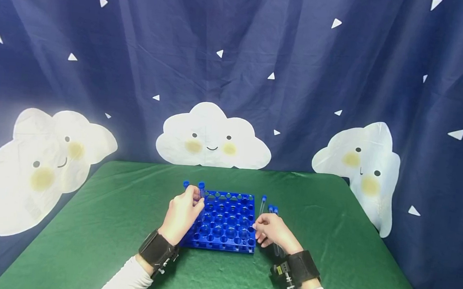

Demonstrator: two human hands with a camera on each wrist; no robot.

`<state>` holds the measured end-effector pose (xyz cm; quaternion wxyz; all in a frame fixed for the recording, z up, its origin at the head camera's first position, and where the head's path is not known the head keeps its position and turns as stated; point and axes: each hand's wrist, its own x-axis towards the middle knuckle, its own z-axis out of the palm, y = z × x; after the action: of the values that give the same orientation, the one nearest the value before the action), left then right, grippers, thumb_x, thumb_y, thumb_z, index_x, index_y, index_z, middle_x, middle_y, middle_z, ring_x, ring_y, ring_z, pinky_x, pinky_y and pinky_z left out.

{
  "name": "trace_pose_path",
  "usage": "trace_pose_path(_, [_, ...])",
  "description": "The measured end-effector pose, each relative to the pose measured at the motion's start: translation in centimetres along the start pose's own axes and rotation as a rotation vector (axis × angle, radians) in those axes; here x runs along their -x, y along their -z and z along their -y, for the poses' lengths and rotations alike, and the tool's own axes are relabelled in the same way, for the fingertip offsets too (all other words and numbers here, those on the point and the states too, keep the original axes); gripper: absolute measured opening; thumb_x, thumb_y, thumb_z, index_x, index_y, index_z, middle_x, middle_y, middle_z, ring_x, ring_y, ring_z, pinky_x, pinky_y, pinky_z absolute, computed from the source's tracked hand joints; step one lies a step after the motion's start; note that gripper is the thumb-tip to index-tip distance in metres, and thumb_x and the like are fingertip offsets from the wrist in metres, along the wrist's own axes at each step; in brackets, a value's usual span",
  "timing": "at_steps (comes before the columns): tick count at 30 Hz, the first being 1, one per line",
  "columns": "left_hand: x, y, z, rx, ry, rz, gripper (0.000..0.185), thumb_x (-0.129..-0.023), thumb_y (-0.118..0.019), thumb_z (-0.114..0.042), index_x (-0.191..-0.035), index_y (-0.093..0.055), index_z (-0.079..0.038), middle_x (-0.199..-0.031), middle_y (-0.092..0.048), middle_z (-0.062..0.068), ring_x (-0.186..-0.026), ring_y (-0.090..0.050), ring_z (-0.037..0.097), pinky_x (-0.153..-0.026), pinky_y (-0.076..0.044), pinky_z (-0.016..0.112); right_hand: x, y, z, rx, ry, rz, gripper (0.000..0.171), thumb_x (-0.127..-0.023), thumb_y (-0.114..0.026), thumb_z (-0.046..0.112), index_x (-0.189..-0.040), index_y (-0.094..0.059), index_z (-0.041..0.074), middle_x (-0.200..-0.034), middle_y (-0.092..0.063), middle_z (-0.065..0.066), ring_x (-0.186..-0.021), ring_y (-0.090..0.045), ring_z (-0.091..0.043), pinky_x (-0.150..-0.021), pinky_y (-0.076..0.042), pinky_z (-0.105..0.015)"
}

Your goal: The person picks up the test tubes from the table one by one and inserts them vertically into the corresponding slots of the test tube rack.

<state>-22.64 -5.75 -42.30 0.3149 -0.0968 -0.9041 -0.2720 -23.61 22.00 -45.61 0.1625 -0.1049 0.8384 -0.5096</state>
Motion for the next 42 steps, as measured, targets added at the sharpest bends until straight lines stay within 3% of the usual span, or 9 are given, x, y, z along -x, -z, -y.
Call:
trace_pose_path(6, [0.1, -0.1, -0.1, -0.011, -0.016, -0.03, 0.02, -0.084, -0.074, -0.013, -0.097, -0.061, -0.006, -0.086, -0.075, 0.008, -0.07, -0.072, 0.027, -0.059, -0.058, 0.04, -0.1, 0.0, -0.1, 0.0, -0.007, -0.002, 0.017, -0.096, -0.058, 0.012, -0.093, -0.058, -0.005, -0.07, -0.064, -0.009, -0.059, -0.063, -0.017, -0.053, -0.058, -0.036])
trace_pose_path(13, [0.1, 0.0, -0.5, -0.009, 0.015, 0.004, 0.022, -0.085, -0.073, -0.014, -0.102, -0.062, -0.005, -0.087, -0.075, 0.009, -0.071, -0.072, 0.028, -0.06, -0.058, 0.041, 0.0, 0.0, -0.2, -0.003, -0.013, -0.006, 0.017, -0.096, -0.057, 0.011, -0.094, -0.058, -0.006, -0.07, -0.064, -0.011, -0.058, -0.062, -0.017, -0.053, -0.058, -0.036])
trace_pose_path(21, [0.0, 1.5, -1.0, 0.0, 0.013, -0.03, 0.023, -0.086, -0.073, -0.015, -0.104, -0.062, -0.005, -0.08, -0.073, 0.006, -0.065, -0.069, 0.023, -0.057, -0.057, 0.038, 0.0, 0.0, -0.3, -0.011, -0.012, -0.001, 0.018, -0.096, -0.058, 0.012, -0.094, -0.058, -0.006, -0.069, -0.063, -0.008, -0.058, -0.062, -0.016, -0.052, -0.058, -0.035])
trace_pose_path(25, [-0.8, 3.0, -1.1, 0.058, 0.035, -0.067, 0.021, -0.088, -0.071, -0.018, -0.104, -0.062, -0.007, -0.08, -0.073, 0.005, -0.066, -0.07, 0.02, -0.058, -0.058, 0.037, -0.1, 0.0, -0.3, -0.006, -0.01, -0.003, 0.019, -0.096, -0.058, 0.013, -0.095, -0.058, -0.006, -0.07, -0.063, -0.01, -0.058, -0.061, -0.016, -0.052, -0.058, -0.035])
trace_pose_path(28, [-1.9, 4.3, -0.6, 0.085, 0.047, -0.132, 0.019, -0.089, -0.069, -0.019, -0.101, -0.063, -0.006, -0.079, -0.073, 0.007, -0.066, -0.07, 0.021, -0.061, -0.058, 0.038, 0.0, 0.0, -0.2, -0.004, -0.011, -0.006, 0.019, -0.096, -0.058, 0.014, -0.095, -0.058, -0.006, -0.071, -0.064, -0.011, -0.058, -0.061, -0.016, -0.052, -0.058, -0.036])
trace_pose_path(33, [-4.0, 6.0, 1.4, 0.09, 0.096, -0.209, 0.017, -0.089, -0.068, -0.019, -0.098, -0.064, -0.004, -0.076, -0.073, 0.01, -0.067, -0.069, 0.027, -0.066, -0.055, 0.046, -0.1, 0.0, -0.3, -0.01, -0.008, -0.003, 0.02, -0.097, -0.058, 0.015, -0.095, -0.058, -0.005, -0.071, -0.064, -0.012, -0.058, -0.062, -0.017, -0.052, -0.058, -0.038])
trace_pose_path(36, [-4.7, 5.9, 3.1, 0.088, 0.167, -0.155, 0.017, -0.089, -0.068, -0.019, -0.097, -0.064, -0.004, -0.076, -0.073, 0.01, -0.07, -0.069, 0.03, -0.069, -0.054, 0.049, -0.2, -0.1, -0.4, -0.018, -0.007, 0.001, 0.02, -0.097, -0.059, 0.015, -0.095, -0.058, -0.006, -0.071, -0.064, -0.011, -0.058, -0.062, -0.017, -0.052, -0.058, -0.038])
trace_pose_path(42, [-4.8, 3.3, 6.4, 0.067, 0.313, 0.092, 0.02, -0.09, -0.066, -0.023, -0.098, -0.065, -0.005, -0.082, -0.074, 0.011, -0.075, -0.069, 0.031, -0.073, -0.054, 0.049, -0.2, -0.1, -0.4, -0.017, -0.01, 0.001, 0.02, -0.096, -0.059, 0.015, -0.095, -0.058, -0.005, -0.07, -0.064, -0.01, -0.058, -0.062, -0.016, -0.052, -0.058, -0.037])
